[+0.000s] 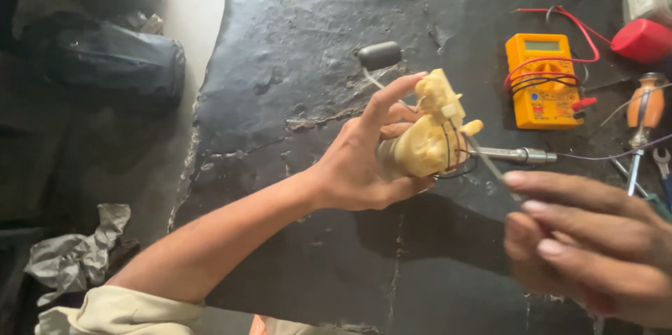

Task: Repair or assemble a motorcycle fuel pump assembly on a workbench.

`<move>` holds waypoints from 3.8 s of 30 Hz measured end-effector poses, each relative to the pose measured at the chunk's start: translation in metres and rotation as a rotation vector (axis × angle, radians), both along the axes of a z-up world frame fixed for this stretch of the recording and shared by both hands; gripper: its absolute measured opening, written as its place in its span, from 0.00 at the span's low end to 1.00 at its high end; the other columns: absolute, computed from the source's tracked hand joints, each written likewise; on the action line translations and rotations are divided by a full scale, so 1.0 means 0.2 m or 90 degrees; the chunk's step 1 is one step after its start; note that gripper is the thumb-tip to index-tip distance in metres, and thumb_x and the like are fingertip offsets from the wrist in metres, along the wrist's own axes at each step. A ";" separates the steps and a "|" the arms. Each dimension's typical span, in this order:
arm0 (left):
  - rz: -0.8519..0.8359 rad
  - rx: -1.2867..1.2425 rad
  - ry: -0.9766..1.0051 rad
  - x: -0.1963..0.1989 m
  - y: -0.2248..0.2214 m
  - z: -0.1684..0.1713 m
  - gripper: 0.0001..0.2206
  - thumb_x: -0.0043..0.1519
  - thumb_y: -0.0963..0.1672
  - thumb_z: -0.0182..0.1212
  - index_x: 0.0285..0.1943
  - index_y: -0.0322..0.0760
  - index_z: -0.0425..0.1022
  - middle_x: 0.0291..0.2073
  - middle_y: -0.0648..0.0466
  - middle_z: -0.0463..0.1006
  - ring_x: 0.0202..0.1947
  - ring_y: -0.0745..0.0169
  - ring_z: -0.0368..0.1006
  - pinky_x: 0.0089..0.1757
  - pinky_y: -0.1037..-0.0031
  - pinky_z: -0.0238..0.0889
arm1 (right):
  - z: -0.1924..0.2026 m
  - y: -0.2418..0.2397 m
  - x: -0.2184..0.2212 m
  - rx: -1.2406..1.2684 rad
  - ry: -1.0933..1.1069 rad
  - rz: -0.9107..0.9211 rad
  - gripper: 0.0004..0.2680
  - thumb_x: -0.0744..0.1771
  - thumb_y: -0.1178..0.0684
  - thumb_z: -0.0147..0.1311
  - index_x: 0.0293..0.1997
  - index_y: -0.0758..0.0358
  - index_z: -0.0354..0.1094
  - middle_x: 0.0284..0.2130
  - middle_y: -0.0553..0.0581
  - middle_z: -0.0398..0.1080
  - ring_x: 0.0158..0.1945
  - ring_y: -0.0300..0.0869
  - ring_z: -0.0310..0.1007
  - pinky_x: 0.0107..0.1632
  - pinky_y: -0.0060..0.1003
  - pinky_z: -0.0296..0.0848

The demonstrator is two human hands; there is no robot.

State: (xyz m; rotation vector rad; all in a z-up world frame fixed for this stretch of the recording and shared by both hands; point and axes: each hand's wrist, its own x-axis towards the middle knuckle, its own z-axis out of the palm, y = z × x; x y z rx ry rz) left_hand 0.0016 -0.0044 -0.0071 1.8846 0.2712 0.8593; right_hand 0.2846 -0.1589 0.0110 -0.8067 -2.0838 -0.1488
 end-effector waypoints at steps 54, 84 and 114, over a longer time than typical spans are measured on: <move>0.028 0.108 0.043 0.00 0.02 0.05 0.41 0.56 0.39 0.73 0.78 0.40 0.51 0.60 0.43 0.79 0.63 0.44 0.77 0.61 0.61 0.70 | 0.27 -0.06 -0.05 -0.037 -0.016 -0.063 0.12 0.61 0.58 0.68 0.40 0.63 0.66 0.40 0.60 0.73 0.44 0.55 0.81 0.45 0.47 0.83; -0.033 -0.176 -0.081 -0.06 0.20 0.05 0.39 0.57 0.36 0.70 0.75 0.33 0.47 0.60 0.39 0.77 0.64 0.50 0.75 0.66 0.57 0.70 | -0.19 0.06 -0.06 -0.217 -0.009 -0.012 0.12 0.58 0.67 0.64 0.43 0.64 0.73 0.42 0.60 0.74 0.42 0.50 0.80 0.41 0.38 0.80; -0.114 -0.620 -0.322 -0.05 0.22 0.02 0.32 0.61 0.44 0.62 0.75 0.34 0.55 0.57 0.44 0.75 0.58 0.51 0.75 0.59 0.57 0.71 | -0.17 0.07 -0.09 -0.216 -0.039 -0.032 0.11 0.57 0.68 0.63 0.39 0.65 0.74 0.40 0.61 0.75 0.43 0.51 0.81 0.44 0.38 0.80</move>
